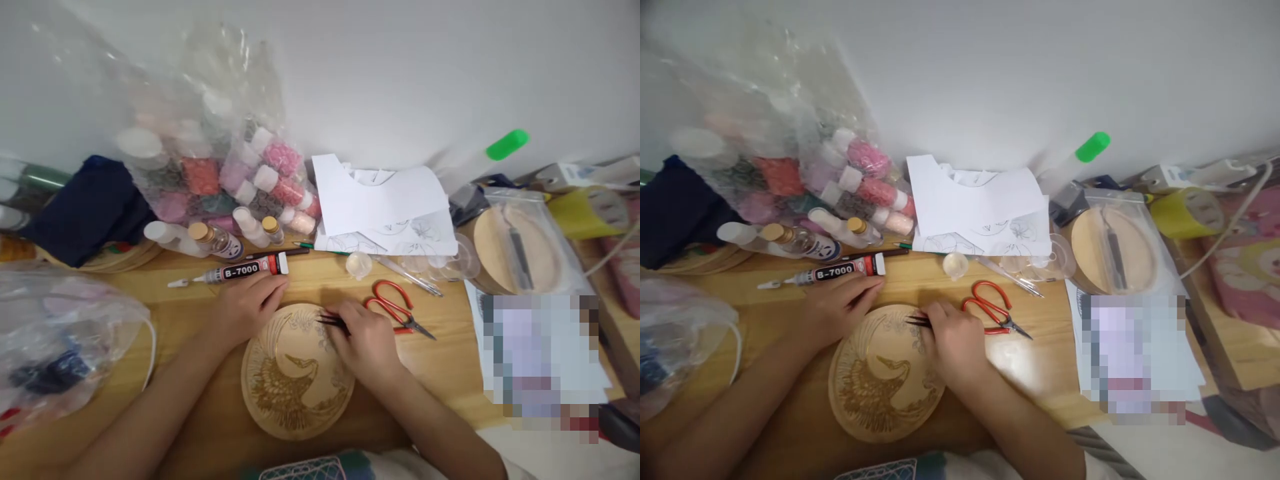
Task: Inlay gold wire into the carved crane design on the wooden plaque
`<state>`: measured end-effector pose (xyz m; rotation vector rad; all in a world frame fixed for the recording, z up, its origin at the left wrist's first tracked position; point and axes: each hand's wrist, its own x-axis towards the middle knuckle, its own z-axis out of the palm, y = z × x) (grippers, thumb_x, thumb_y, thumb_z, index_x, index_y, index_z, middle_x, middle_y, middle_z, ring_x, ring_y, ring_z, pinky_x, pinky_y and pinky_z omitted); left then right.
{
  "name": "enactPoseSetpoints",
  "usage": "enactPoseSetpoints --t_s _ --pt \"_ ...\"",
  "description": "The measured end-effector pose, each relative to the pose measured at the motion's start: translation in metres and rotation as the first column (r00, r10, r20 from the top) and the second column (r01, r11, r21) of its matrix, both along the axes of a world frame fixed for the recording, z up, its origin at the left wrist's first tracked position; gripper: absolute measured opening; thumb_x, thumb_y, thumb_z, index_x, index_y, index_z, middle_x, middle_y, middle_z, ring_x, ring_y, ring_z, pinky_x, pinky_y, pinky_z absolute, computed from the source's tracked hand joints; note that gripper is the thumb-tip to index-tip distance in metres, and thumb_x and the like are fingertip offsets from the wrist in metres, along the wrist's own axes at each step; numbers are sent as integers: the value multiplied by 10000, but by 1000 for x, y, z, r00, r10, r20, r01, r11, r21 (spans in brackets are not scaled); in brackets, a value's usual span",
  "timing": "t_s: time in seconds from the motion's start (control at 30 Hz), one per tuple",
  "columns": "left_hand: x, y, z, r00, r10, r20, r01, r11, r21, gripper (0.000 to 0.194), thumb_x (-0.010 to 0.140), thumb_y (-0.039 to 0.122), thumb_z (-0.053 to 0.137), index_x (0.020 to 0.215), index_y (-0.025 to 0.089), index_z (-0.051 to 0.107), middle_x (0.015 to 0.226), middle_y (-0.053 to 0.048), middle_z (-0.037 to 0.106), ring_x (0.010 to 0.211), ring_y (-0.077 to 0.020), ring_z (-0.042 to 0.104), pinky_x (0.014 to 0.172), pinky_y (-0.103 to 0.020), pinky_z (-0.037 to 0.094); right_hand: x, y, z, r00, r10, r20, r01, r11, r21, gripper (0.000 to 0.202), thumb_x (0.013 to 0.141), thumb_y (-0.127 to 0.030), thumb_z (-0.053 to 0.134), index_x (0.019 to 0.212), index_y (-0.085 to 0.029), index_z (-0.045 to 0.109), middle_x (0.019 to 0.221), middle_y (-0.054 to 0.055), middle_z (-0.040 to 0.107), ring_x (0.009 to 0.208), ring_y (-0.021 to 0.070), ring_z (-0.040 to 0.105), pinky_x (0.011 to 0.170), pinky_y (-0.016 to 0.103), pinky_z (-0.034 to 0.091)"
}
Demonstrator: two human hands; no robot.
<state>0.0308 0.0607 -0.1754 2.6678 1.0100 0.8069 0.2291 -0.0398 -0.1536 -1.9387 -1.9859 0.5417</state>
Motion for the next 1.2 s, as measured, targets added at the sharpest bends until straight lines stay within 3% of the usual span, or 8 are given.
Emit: enactPoseSetpoints --t_s 0.23,0.43,0.6,0.8,1.03,1.2 --pt "0 1 -1 1000 -6 25 7 998 -56 187 947 187 482 890 175 660 774 5 714 687 -117 660 627 -221 476 5 0 2 999 28 -42 -22 990 137 131 815 -147 580 882 -200 679 810 17 759 688 184 704 596 262 487" --pt "2 3 -3 998 37 43 -29 985 -168 184 907 168 514 843 176 686 841 -32 744 761 -157 685 688 -258 503 -2 2 1 999 5 -38 3 978 207 190 858 -312 635 988 -189 700 905 57 766 778 208 716 660 282 522" --pt "3 3 -1 999 42 8 -41 986 -161 196 902 166 509 848 182 697 876 -43 752 813 -180 692 736 -286 517 -9 4 3 999 -28 -36 33 988 151 222 848 -306 633 1019 -189 715 949 76 765 846 226 716 711 301 525" --pt "4 2 2 998 59 -25 -62 986 -152 197 892 169 510 843 185 701 864 -43 750 803 -180 687 729 -281 513 -8 7 6 999 -24 -39 31 981 190 140 838 -241 635 939 -185 714 859 47 759 779 188 705 696 272 517" --pt "5 4 3 997 56 -43 -63 980 -187 208 887 164 503 848 184 707 892 -52 752 830 -191 687 747 -289 511 -6 16 3 994 -99 51 86 972 218 238 892 -134 510 1044 -124 692 948 118 703 845 207 664 741 290 499" --pt "5 4 1 997 63 -43 -71 971 -229 202 890 174 509 868 197 709 918 -45 750 866 -191 683 772 -289 502 -8 10 5 978 -170 118 139 962 237 220 905 -218 528 1037 -164 696 941 101 699 800 214 651 691 297 475"
